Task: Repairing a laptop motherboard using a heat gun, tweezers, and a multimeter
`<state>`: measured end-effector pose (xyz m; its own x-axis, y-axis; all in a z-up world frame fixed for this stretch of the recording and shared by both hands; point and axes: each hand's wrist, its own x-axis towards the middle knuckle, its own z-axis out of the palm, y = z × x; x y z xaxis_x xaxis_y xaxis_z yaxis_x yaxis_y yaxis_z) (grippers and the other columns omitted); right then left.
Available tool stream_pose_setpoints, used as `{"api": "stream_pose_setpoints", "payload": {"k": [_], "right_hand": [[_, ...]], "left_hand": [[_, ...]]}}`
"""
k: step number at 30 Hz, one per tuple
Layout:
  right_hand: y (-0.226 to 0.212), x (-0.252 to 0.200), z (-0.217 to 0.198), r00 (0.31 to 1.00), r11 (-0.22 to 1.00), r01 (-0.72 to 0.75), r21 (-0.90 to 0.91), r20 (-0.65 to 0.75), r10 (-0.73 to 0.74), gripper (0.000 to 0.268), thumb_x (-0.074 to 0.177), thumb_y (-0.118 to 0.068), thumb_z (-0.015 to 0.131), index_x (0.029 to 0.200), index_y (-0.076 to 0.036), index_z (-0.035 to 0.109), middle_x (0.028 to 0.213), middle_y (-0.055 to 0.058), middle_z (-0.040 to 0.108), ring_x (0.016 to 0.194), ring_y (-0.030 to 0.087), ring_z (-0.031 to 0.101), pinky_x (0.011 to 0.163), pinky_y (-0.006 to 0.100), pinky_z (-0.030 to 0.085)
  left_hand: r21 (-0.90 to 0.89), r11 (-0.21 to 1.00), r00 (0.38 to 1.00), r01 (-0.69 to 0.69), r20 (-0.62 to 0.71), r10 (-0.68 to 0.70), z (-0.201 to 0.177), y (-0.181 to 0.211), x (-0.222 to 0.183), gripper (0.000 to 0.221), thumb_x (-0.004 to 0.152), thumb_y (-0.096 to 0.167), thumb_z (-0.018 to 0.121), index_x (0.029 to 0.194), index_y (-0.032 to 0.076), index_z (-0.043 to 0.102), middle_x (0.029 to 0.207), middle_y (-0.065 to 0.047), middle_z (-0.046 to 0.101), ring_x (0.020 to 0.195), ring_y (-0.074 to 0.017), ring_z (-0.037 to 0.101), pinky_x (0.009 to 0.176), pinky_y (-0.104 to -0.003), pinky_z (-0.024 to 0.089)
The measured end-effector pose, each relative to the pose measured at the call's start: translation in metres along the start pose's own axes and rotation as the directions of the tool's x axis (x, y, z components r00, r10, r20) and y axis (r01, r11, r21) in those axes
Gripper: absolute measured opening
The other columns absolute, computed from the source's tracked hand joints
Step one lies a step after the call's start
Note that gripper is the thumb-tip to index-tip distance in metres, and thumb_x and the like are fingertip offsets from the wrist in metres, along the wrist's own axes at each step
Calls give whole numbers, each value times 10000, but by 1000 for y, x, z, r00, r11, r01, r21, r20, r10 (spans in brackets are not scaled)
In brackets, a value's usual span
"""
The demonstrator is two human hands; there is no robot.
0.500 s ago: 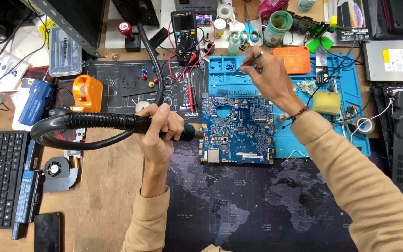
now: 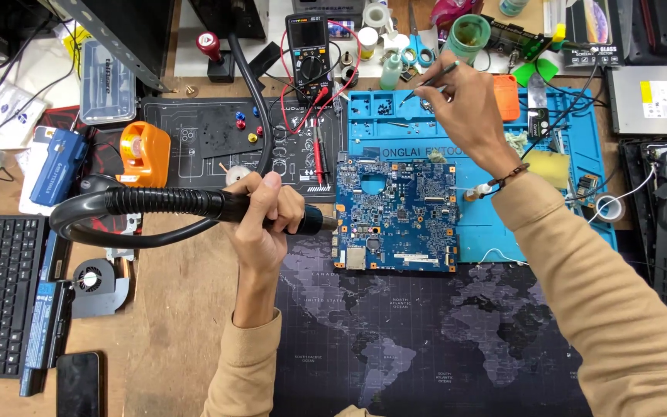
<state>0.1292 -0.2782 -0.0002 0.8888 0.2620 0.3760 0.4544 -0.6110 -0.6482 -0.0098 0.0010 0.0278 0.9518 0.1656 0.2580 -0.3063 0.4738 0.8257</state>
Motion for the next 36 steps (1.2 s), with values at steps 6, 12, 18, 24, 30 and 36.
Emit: {"api": "stream_pose_setpoints", "payload": {"k": [6, 12, 18, 24, 30, 36], "right_hand": [[20, -1, -21, 999, 988, -37, -150, -17, 35, 137, 1075, -49, 752, 1023, -28, 626, 869, 148, 727, 705, 272, 678, 629, 414, 580], [22, -2, -24, 991, 980, -122, -160, 30, 129, 152, 1031, -72, 773, 968, -46, 638, 819, 120, 727, 774, 270, 731, 664, 421, 604], [25, -3, -19, 991, 990, -133, -46, 26, 135, 157, 1040, -44, 752, 986, -33, 606, 859, 138, 728, 752, 250, 690, 689, 403, 584], [17, -5, -25, 998, 999, -43, -28, -43, 42, 130, 1055, -47, 754, 1054, -23, 627, 996, 171, 751, 899, 287, 751, 760, 380, 641], [7, -7, -27, 974, 981, -194, 15, 118, 191, 143, 1017, -123, 776, 1029, -77, 641, 919, 116, 733, 773, 197, 684, 667, 345, 563], [30, -9, -13, 969, 979, -199, 52, 160, 189, 191, 907, -8, 796, 1070, -67, 715, 944, 155, 770, 642, 179, 653, 601, 307, 549]], "left_hand": [[-18, 1000, 1000, 21, 15, -20, 3, -2, 0, 389, 980, 89, 531, 636, 132, 356, 439, -22, 274, 347, -162, 304, 431, -291, 322], [-13, 1000, 1000, 13, 27, -12, 8, -5, 1, 396, 981, 89, 531, 638, 130, 339, 439, -26, 258, 346, -175, 304, 458, -301, 331], [-8, 1000, 1000, 9, 28, -9, 9, -4, 1, 392, 984, 94, 531, 639, 131, 348, 437, -22, 258, 343, -169, 302, 459, -301, 333], [-2, 1000, 999, 14, 47, -14, 12, -3, 2, 399, 988, 109, 537, 633, 135, 357, 436, -18, 272, 352, -165, 310, 464, -295, 339], [-9, 1000, 999, 18, 52, -18, 16, -9, 4, 404, 988, 107, 533, 628, 129, 352, 438, -26, 278, 360, -164, 313, 450, -297, 333], [-93, 987, 987, -130, 88, 138, 2, -39, 12, 450, 991, -2, 508, 582, 122, 367, 363, -60, 269, 291, -198, 393, 477, -312, 400]]}}
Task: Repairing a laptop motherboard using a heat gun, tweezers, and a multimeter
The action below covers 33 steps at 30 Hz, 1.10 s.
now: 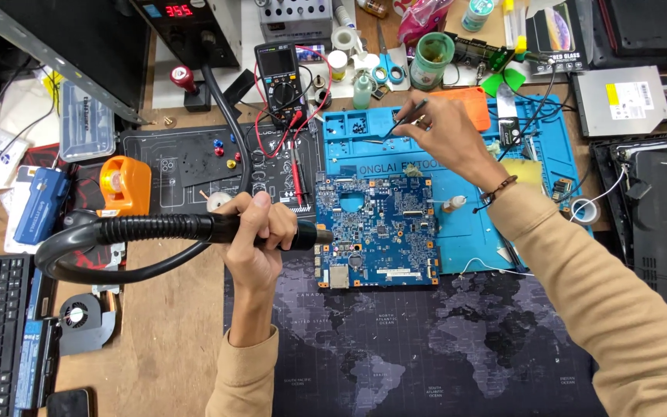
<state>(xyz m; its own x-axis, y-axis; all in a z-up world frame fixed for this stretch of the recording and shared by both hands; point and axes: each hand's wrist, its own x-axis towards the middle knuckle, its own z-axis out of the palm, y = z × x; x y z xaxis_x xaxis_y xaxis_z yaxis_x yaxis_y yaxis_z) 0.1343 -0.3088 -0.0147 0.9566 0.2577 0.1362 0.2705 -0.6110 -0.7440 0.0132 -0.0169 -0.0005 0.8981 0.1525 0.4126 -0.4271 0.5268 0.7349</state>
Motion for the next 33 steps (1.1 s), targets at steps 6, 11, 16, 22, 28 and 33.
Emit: {"api": "stream_pose_setpoints", "payload": {"k": [6, 11, 16, 22, 28, 33], "right_hand": [[10, 0, 11, 1000, 999, 13, -53, 13, -13, 164, 924, -45, 791, 1063, -93, 718, 945, 134, 779, 631, 169, 629, 589, 292, 508], [4, -2, 10, 999, 997, 26, -69, 27, -24, 147, 948, -66, 786, 1065, -109, 707, 955, 113, 781, 629, 144, 596, 601, 275, 493], [-7, -3, 4, 998, 995, 55, -78, 30, -53, 181, 938, -69, 793, 1082, -108, 690, 983, 138, 782, 618, 167, 609, 605, 304, 495], [-12, -2, 3, 995, 988, 88, -123, 64, -80, 158, 948, -27, 770, 1071, -83, 688, 989, 169, 780, 609, 176, 627, 607, 309, 503], [-5, 5, -6, 994, 992, 103, -71, 41, -100, 147, 955, -15, 769, 1047, -87, 681, 950, 173, 769, 657, 221, 652, 680, 346, 507], [7, 10, -24, 996, 994, 14, -108, -87, -24, 172, 1023, -181, 790, 948, -79, 675, 915, 95, 734, 808, 224, 718, 736, 386, 615]], "left_hand": [[2, 1000, 1000, 10, -4, -10, 0, -2, 2, 442, 991, 3, 503, 592, 128, 361, 363, -60, 268, 289, -207, 390, 488, -326, 411], [23, 999, 1000, 23, -9, -23, -3, -2, 0, 439, 1001, 19, 499, 605, 137, 352, 370, -51, 266, 300, -200, 390, 503, -330, 420], [40, 999, 1000, 26, -14, -25, -6, -3, -1, 439, 1006, 28, 498, 608, 143, 351, 372, -45, 267, 301, -198, 387, 512, -334, 426], [53, 998, 1000, 23, -21, -21, -5, -3, -1, 441, 1001, 21, 496, 604, 147, 352, 362, -46, 276, 294, -202, 391, 509, -342, 436], [67, 997, 1000, 26, -16, -25, 3, 9, 0, 432, 992, 28, 499, 602, 147, 356, 361, -43, 267, 293, -201, 380, 518, -341, 438], [76, 984, 984, 164, -85, -157, 17, 22, 0, 384, 986, 89, 512, 644, 136, 344, 451, -21, 268, 359, -161, 299, 469, -301, 339]]}}
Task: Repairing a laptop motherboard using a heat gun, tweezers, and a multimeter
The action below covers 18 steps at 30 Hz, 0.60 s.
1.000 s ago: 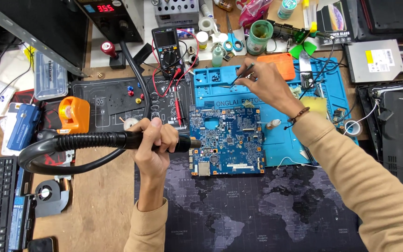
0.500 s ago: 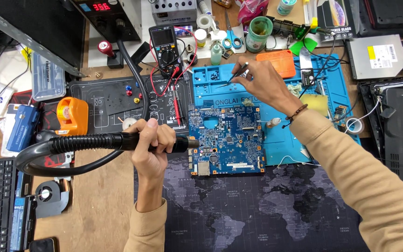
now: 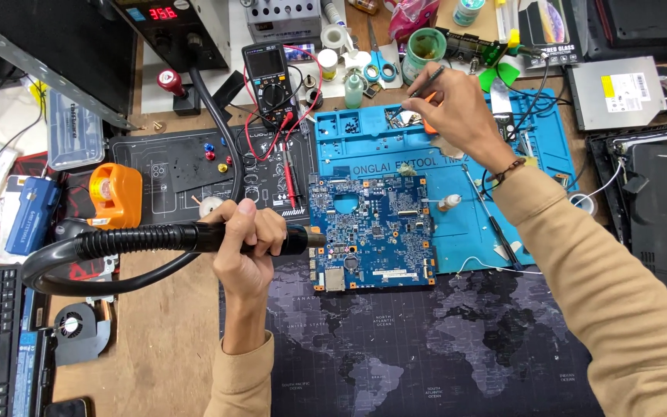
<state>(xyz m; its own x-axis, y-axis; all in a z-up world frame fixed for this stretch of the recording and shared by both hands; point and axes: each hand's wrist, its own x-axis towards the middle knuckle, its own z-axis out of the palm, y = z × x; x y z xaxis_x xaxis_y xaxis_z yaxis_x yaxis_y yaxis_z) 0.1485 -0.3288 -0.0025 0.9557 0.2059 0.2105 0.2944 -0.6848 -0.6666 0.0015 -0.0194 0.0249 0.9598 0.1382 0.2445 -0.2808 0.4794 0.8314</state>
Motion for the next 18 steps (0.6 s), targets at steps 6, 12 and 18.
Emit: {"api": "stream_pose_setpoints", "payload": {"k": [6, 12, 18], "right_hand": [[16, 0, 1, 996, 1000, 19, 11, -88, -18, 164, 989, -145, 834, 933, -53, 711, 913, 88, 758, 787, 191, 721, 661, 315, 593], [2, -4, -7, 997, 1000, -13, -24, 79, 15, 133, 1000, -165, 794, 1060, -104, 693, 974, 89, 757, 786, 182, 670, 663, 355, 559], [-13, -13, -19, 961, 996, 27, -90, 276, -1, 163, 985, -180, 770, 1099, -104, 682, 982, 120, 749, 907, 265, 718, 730, 406, 574]], "left_hand": [[11, 1000, 1000, 12, -7, -12, 0, -1, 0, 387, 981, 96, 517, 639, 137, 341, 449, -20, 265, 355, -162, 297, 471, -303, 334], [11, 1000, 1000, 6, 0, -6, -1, -1, 0, 384, 987, 91, 512, 650, 139, 332, 452, -21, 263, 357, -162, 299, 475, -304, 337], [7, 1000, 1000, 5, -5, -5, -1, -2, -1, 395, 983, 91, 521, 634, 139, 342, 452, -21, 274, 356, -161, 307, 473, -302, 348]]}}
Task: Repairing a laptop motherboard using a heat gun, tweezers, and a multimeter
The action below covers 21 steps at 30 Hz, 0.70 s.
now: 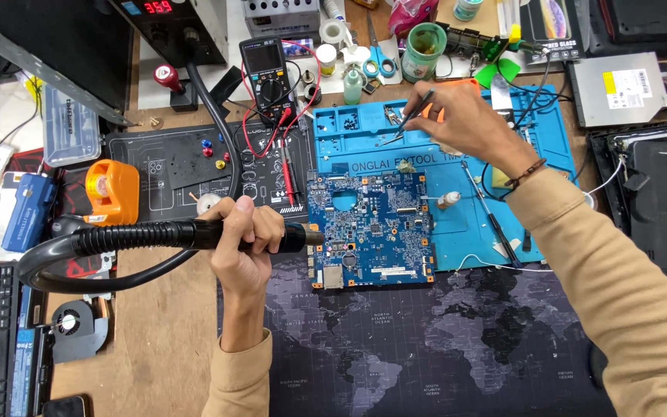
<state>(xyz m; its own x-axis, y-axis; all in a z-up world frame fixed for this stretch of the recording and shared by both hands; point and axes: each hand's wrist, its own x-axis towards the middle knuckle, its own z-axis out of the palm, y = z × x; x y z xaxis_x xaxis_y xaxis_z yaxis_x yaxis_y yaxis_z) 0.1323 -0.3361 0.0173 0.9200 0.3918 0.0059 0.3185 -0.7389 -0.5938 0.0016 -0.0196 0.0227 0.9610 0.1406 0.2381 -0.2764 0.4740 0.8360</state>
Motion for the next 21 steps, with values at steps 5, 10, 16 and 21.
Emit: {"api": "stream_pose_setpoints", "payload": {"k": [5, 10, 16, 21], "right_hand": [[0, -5, 7, 997, 998, 64, 21, -34, -64, 139, 964, -28, 754, 1090, -45, 696, 946, 210, 763, 679, 306, 693, 606, 386, 548], [7, -2, 13, 998, 998, 62, -13, -32, -62, 108, 987, -85, 756, 1069, -91, 686, 981, 157, 780, 672, 254, 675, 616, 372, 546], [17, 1, 17, 997, 998, 56, -41, -57, -58, 113, 984, -86, 757, 1064, -91, 678, 972, 142, 780, 661, 248, 660, 620, 387, 552], [20, 3, 13, 993, 997, 58, 43, -103, -54, 132, 964, -52, 761, 1072, -94, 697, 940, 125, 782, 655, 219, 666, 625, 356, 536]], "left_hand": [[-37, 991, 989, -130, 60, 132, -16, -29, 2, 434, 1007, 46, 499, 612, 153, 354, 368, -37, 271, 298, -200, 393, 533, -338, 453], [-21, 992, 990, -127, 51, 128, -18, -26, 2, 434, 1003, 44, 500, 608, 149, 354, 368, -40, 264, 297, -202, 389, 528, -340, 451], [-20, 991, 990, -133, 37, 133, -17, -26, 5, 434, 1002, 44, 505, 610, 149, 351, 369, -41, 270, 296, -208, 392, 531, -354, 461], [-31, 989, 989, -144, 8, 145, -19, -25, 6, 426, 1007, 46, 494, 618, 144, 349, 370, -48, 268, 295, -217, 388, 535, -365, 459]]}}
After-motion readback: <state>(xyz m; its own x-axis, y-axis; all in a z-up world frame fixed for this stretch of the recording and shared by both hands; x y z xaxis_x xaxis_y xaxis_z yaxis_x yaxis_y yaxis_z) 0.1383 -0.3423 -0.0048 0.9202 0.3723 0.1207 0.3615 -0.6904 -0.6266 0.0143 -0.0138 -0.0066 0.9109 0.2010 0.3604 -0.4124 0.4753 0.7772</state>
